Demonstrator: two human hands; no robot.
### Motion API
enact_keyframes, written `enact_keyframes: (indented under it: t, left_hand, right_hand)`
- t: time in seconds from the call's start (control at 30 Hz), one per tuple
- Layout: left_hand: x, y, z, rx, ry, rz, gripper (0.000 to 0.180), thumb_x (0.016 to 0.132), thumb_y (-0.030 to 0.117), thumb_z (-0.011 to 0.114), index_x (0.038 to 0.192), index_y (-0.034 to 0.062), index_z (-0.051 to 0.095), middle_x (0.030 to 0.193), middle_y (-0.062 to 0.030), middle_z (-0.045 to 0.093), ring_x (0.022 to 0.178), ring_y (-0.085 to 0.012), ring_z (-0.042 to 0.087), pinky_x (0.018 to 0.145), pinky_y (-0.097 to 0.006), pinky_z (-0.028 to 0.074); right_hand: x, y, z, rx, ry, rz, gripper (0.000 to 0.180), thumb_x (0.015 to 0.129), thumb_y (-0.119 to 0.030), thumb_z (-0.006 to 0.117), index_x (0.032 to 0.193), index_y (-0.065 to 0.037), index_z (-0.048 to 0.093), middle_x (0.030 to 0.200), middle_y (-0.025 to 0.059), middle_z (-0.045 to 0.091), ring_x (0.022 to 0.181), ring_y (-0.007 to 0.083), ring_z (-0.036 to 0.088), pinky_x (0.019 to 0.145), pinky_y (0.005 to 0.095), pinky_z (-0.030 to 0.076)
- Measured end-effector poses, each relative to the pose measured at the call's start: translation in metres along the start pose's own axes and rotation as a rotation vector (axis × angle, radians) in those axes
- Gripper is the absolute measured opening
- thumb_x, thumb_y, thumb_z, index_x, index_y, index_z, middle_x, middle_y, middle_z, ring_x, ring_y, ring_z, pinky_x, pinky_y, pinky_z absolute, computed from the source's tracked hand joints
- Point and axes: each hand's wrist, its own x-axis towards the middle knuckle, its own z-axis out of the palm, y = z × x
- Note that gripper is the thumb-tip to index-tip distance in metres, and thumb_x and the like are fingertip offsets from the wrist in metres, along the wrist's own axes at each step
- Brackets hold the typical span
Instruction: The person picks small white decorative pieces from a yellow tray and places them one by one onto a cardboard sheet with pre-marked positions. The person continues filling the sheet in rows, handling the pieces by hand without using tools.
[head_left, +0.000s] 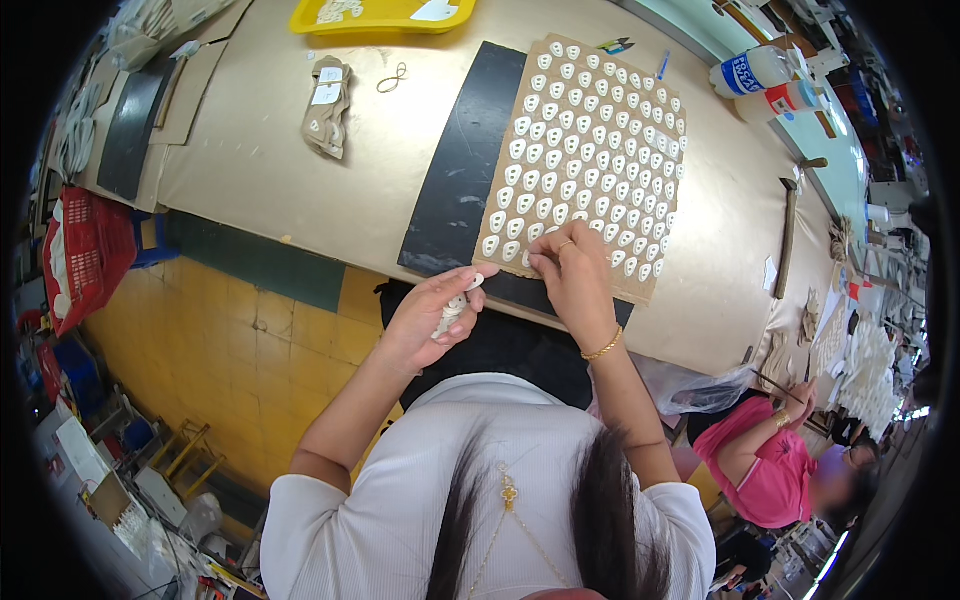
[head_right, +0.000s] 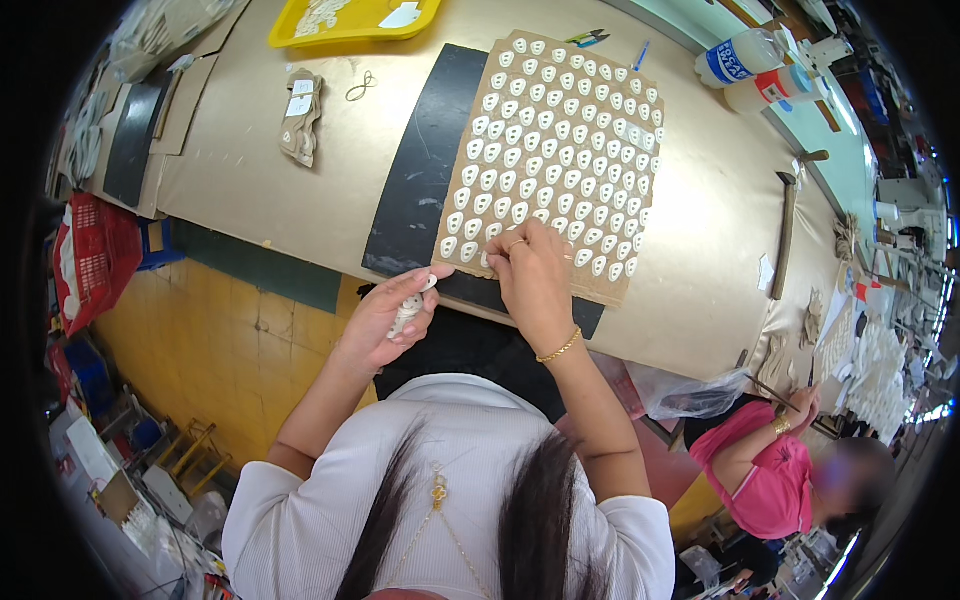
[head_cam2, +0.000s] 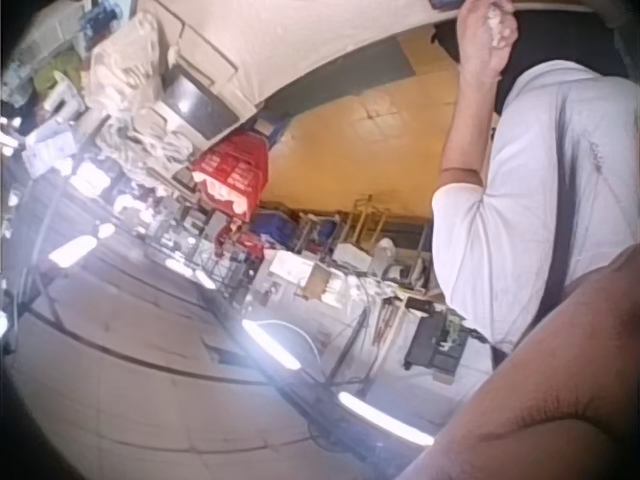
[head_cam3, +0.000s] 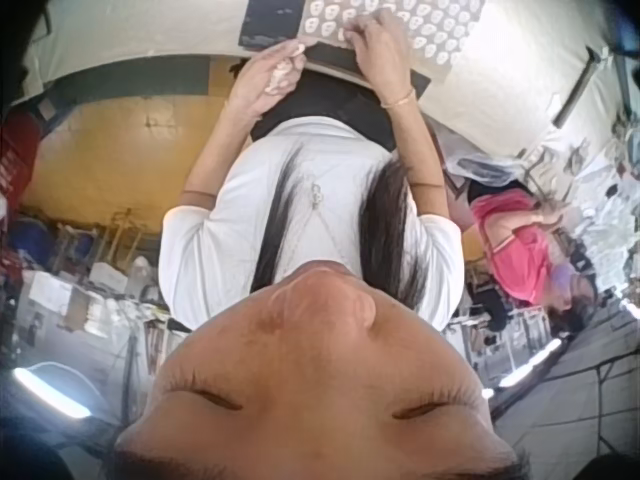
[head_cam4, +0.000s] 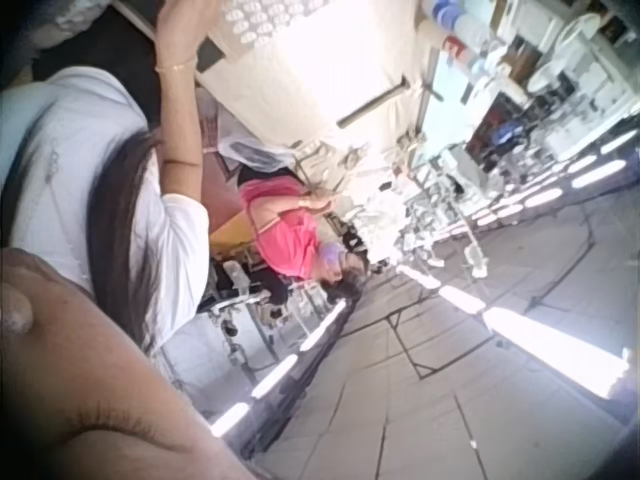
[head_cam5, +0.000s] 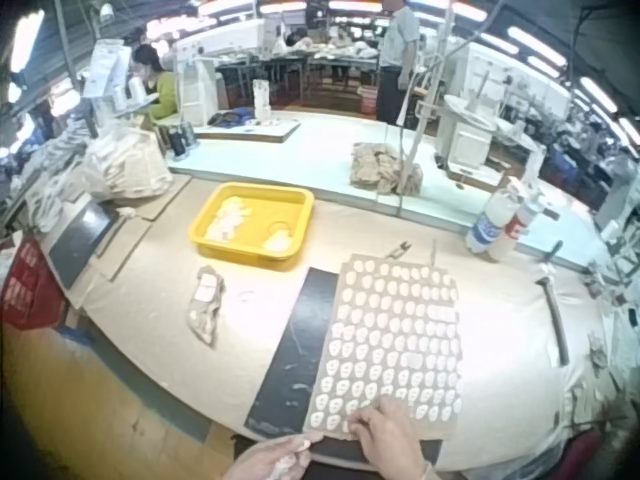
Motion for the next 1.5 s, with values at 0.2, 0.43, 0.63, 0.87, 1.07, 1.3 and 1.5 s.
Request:
enact_keyframes:
  t: [0.2, 0.43, 0.63, 0.87, 1.07, 1.3, 1.5]
  left_hand:
    - [0.003, -0.002, 0.001, -0.034, -0.074, -0.053, 0.036, 0.1, 0.022, 0.046, 0.124, -0.0045, 0.051, 0.063, 0.0001, 0.048, 0.041, -0.0064, 0.039, 0.033, -0.018, 0.028]
    - [0.008, -0.006, 0.003, -0.082, -0.088, -0.136, 0.022, 0.1, 0.024, 0.045, 0.098, 0.0046, 0.055, 0.059, 0.0019, 0.041, 0.04, -0.0065, 0.037, 0.032, -0.019, 0.027]
    - [0.012, -0.026, 0.001, -0.058, -0.111, -0.199, 0.024, 0.101, 0.028, 0.042, 0.095, 0.0068, 0.052, 0.06, 0.0014, 0.041, 0.041, -0.0069, 0.036, 0.034, -0.019, 0.027]
    - [0.01, -0.032, 0.013, 0.029, -0.11, -0.244, 0.032, 0.102, 0.034, 0.04, 0.095, 0.0058, 0.053, 0.062, 0.001, 0.042, 0.042, -0.007, 0.035, 0.035, -0.019, 0.027]
    - [0.01, -0.033, 0.016, 0.229, -0.081, -0.239, 0.033, 0.102, 0.034, 0.041, 0.098, 0.0047, 0.056, 0.062, 0.0012, 0.042, 0.042, -0.0063, 0.034, 0.035, -0.02, 0.025]
    - [0.015, -0.03, 0.016, 0.479, 0.088, -0.067, 0.037, 0.102, 0.034, 0.042, 0.109, 0.0031, 0.061, 0.062, 0.0036, 0.04, 0.044, -0.0044, 0.034, 0.037, -0.019, 0.024]
    - [0.017, -0.029, 0.013, 0.496, 0.081, -0.06, 0.036, 0.102, 0.032, 0.042, 0.104, 0.0011, 0.06, 0.059, 0.0045, 0.039, 0.043, -0.0039, 0.033, 0.037, -0.018, 0.025]
  right_hand:
    - [0.0, -0.017, -0.01, 0.054, -0.026, 0.072, 0.019, 0.074, -0.007, 0.073, 0.092, -0.008, 0.066, 0.092, 0.0075, 0.053, 0.084, 0.0249, 0.055, 0.076, 0.0358, 0.044]
    - [-0.017, -0.026, -0.022, 0.322, -0.131, -0.293, 0.03, 0.073, -0.007, 0.073, 0.101, -0.013, 0.066, 0.096, 0.0047, 0.056, 0.086, 0.0235, 0.055, 0.077, 0.034, 0.045]
    - [-0.029, -0.024, -0.015, 0.078, -0.059, -0.51, 0.031, 0.072, -0.003, 0.069, 0.1, -0.013, 0.067, 0.093, 0.002, 0.061, 0.084, 0.0208, 0.056, 0.077, 0.0334, 0.042]
    - [-0.039, -0.013, -0.012, 0.305, -0.061, -0.243, 0.039, 0.073, 0.0, 0.063, 0.111, -0.008, 0.065, 0.087, 0.0052, 0.058, 0.079, 0.0226, 0.056, 0.074, 0.0334, 0.046]
    - [-0.044, -0.01, -0.013, 0.249, -0.065, -0.277, 0.033, 0.075, 0.0, 0.063, 0.108, -0.006, 0.066, 0.084, 0.0078, 0.058, 0.075, 0.025, 0.057, 0.069, 0.0337, 0.048]
    - [-0.045, 0.0, -0.016, 0.212, -0.056, -0.055, 0.025, 0.076, -0.007, 0.069, 0.101, -0.007, 0.066, 0.084, 0.0091, 0.058, 0.077, 0.0277, 0.058, 0.07, 0.0367, 0.047]
    - [-0.053, 0.013, -0.007, 0.151, -0.002, -0.056, 0.025, 0.074, -0.011, 0.072, 0.099, -0.009, 0.067, 0.086, 0.0075, 0.058, 0.079, 0.0261, 0.057, 0.072, 0.038, 0.044]
